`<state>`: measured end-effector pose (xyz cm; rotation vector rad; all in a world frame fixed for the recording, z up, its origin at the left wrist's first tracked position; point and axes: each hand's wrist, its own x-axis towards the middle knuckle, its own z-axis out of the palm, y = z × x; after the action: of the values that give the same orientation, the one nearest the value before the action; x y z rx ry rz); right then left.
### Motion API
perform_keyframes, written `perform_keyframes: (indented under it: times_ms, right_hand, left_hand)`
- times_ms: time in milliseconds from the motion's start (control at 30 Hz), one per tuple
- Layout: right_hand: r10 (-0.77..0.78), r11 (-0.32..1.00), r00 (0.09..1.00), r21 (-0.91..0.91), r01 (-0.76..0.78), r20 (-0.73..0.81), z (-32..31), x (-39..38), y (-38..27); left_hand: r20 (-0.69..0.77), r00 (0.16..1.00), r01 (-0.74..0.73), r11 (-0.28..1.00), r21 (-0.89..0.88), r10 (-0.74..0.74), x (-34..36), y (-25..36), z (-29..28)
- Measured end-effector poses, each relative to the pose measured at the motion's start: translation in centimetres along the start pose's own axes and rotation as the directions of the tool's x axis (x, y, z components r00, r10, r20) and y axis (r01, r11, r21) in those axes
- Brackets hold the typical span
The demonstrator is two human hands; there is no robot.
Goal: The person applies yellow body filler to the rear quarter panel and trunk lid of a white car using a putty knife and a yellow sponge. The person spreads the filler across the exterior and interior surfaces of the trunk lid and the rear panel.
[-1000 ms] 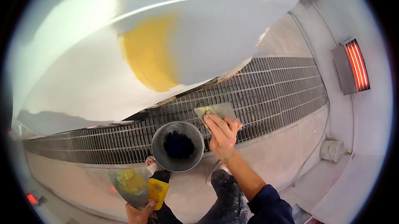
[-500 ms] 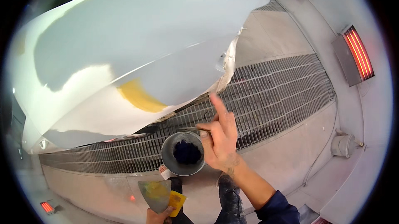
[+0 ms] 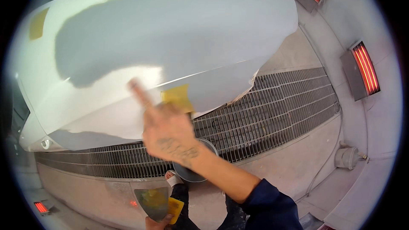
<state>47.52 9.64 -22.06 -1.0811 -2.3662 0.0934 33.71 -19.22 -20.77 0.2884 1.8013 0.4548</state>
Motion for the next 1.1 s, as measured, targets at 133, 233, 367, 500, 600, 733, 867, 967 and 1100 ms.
perform_keyframes:
  times_ms: [133,233,367,500,600,733,867,967,1100]
  right_hand:
    - [-0.079,0.876,0.996,0.479,0.053,0.035,1.7,-1.3,-3.8]
    - [0.083,0.841,0.984,0.542,0.014,-0.155,1.8,-3.5,-3.8]
    - [-0.06,0.995,0.873,0.039,0.09,-0.485,2.6,-4.4,-3.2]
    - [-0.122,0.969,0.838,-0.247,-0.016,-0.531,2.3,-2.6,-2.3]
    - [-0.126,0.972,0.848,-0.235,0.002,-0.515,2.2,-1.4,-2.8]
    - [-0.041,0.999,0.916,-0.027,0.033,-0.4,1.2,-2.6,-4.7]
    - [0.095,0.994,0.954,0.085,-0.074,-0.284,-0.3,-1.6,-4.4]
    - [0.143,0.989,0.936,0.073,-0.126,-0.322,-0.4,2.5,-2.9]
    - [0.185,0.983,0.952,0.046,-0.179,-0.243,0.2,6.1,-5.4]
  left_hand:
    - [0.017,1.0,-0.008,0.999,-0.035,0.009,0.5,-0.2,-1.5]
    - [0.019,1.0,-0.014,0.999,-0.032,0.014,0.3,-0.2,-2.3]
    - [0.018,0.997,-0.07,0.995,-0.067,0.072,0.2,0.1,-3.0]
    - [0.028,0.995,-0.095,0.985,-0.146,0.1,0.6,-0.1,-4.0]
    - [0.024,0.994,-0.102,0.971,-0.215,0.11,0.8,-0.8,-4.6]
    - [0.032,0.999,0.021,0.974,-0.226,-0.015,3.5,-3.3,-5.1]
    - [0.053,0.998,-0.006,0.982,-0.188,0.016,5.6,-7.2,-5.0]
    - [0.057,0.998,-0.005,0.974,-0.227,0.018,5.0,-7.0,-4.9]
    - [0.02,0.999,-0.03,0.943,-0.332,0.038,5.2,-7.7,-5.0]
